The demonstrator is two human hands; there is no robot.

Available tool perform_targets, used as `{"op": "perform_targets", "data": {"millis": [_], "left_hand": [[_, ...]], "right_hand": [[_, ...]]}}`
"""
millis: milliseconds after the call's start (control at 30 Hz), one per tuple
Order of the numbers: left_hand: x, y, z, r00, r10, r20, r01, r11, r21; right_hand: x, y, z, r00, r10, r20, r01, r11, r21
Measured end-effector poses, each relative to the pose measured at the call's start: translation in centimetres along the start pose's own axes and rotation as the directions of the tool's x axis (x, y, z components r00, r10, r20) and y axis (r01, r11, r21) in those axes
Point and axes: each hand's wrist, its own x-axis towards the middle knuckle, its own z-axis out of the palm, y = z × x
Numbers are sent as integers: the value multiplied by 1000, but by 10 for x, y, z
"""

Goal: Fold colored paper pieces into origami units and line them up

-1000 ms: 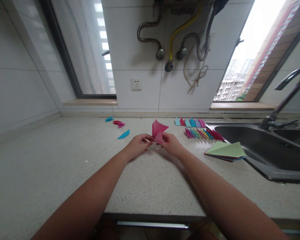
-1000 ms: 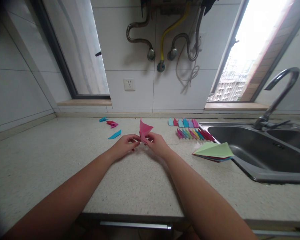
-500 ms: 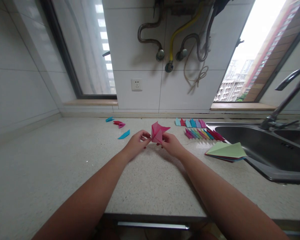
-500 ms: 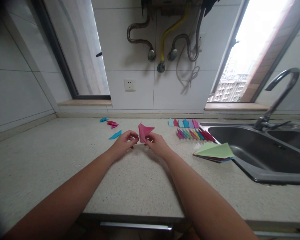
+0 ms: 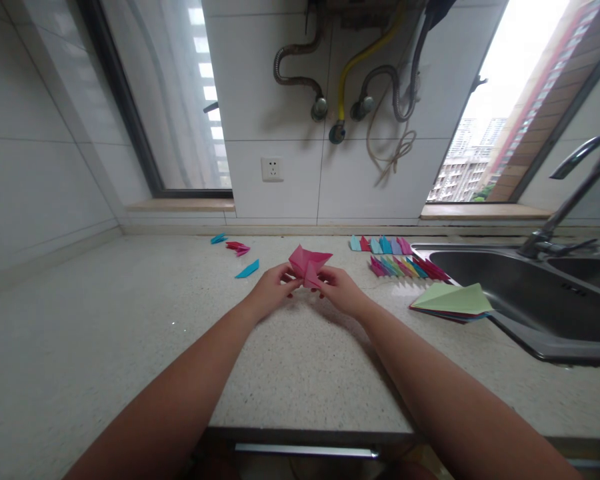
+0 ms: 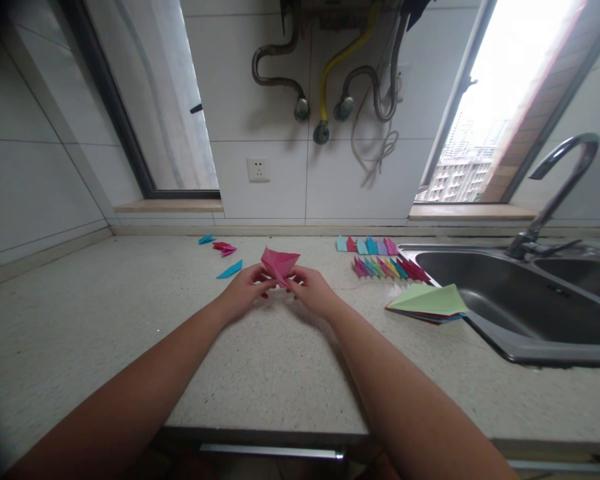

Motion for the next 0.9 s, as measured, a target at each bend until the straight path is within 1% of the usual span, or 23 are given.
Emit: {"op": "perform_targets", "data": {"millis": [233, 433, 600, 700, 833, 900], "left_hand": [[-6, 8, 0, 998, 15, 57, -13, 999, -35], [-8, 10, 2, 994, -13, 105, 23, 995, -98], [-9, 10, 4, 987, -24, 158, 50, 986, -160], [-9, 11, 5, 988, -49, 143, 75, 980, -182], [-6, 13, 5, 993, -103, 52, 112, 967, -227], [-6, 12, 4, 994, -106, 26, 110, 966, -236]], "right_hand": [[2, 2, -2, 999, 31, -21, -30, 997, 70], [2, 0, 0, 999, 37, 7, -38, 991, 131], [2, 0, 1, 997, 83, 5, -82, 979, 186], [2, 1, 1, 996, 93, -12, -88, 971, 221], [3, 1, 1, 996, 84, -36, -73, 969, 235], [3, 1, 1, 996, 85, -39, -74, 972, 223]]}}
